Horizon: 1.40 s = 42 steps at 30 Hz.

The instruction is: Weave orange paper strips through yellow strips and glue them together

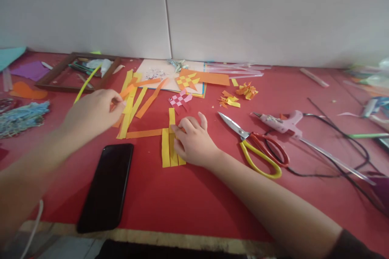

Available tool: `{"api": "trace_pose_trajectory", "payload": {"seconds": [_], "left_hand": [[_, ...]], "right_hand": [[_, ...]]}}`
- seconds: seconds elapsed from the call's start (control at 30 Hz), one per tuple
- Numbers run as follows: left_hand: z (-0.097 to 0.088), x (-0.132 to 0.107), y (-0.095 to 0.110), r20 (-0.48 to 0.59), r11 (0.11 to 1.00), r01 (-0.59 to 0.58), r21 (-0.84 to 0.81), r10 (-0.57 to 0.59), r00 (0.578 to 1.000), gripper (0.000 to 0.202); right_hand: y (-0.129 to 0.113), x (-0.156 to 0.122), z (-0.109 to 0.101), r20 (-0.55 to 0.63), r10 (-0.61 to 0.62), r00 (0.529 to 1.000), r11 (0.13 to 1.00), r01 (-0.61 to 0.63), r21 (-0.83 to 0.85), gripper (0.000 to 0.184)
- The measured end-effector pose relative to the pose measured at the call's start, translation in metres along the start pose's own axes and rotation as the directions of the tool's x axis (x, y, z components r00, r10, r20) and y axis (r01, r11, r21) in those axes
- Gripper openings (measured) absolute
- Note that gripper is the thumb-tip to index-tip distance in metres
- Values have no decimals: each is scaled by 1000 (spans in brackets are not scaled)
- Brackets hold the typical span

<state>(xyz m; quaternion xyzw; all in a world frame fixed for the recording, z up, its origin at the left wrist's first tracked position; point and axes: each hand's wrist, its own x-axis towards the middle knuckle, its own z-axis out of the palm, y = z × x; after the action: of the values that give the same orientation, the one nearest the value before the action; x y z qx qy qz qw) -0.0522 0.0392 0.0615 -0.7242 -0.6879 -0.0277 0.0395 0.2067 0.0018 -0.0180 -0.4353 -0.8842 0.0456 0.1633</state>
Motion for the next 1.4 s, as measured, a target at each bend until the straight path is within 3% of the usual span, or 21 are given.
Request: {"api": "trace_pose_trajectory", "payload": {"seconds": [0.1,0.2,0.27,0.5,0.7,0.83,1.07,1.2,1.33,1.4], "left_hand": [[0,31,-6,106,997,44,-71,-37,994,25],[0,45,-3,77,998,26,-60,-21,997,28],[2,51,2,68,997,20,-80,-15,998,27],[34,66,18,239,979,41,-198,8,971,27],[47,68,17,282,960,96,-264,-19,959,24],[38,66,13,279,949,83,-305,6,960,15],[-11,48,-2,319,909,97,-405,41,947,23],[-23,26,-2,459,794,109,-598,228,859,28],[-17,2,6,484,694,53,-718,443,754,27],[-14,-6,10,493,684,62,-727,457,740,28]], "right_hand": [[0,0,1,-10,-1,1000,1000,1,19,37],[0,0,0,-9,-7,1000,1000,7,25,38],[1,0,0,-4,-5,1000,1000,5,28,38],[0,-1,-1,14,13,1000,998,-14,60,39],[1,-1,0,2,19,1000,996,-19,87,37],[2,0,-1,11,32,999,992,-33,118,38],[2,0,-3,2,39,999,990,-39,133,37],[2,-1,-3,-16,43,999,988,-40,150,36],[2,-2,-4,-30,34,999,986,-28,164,34],[2,-2,-4,-45,31,999,985,-23,171,34]]}}
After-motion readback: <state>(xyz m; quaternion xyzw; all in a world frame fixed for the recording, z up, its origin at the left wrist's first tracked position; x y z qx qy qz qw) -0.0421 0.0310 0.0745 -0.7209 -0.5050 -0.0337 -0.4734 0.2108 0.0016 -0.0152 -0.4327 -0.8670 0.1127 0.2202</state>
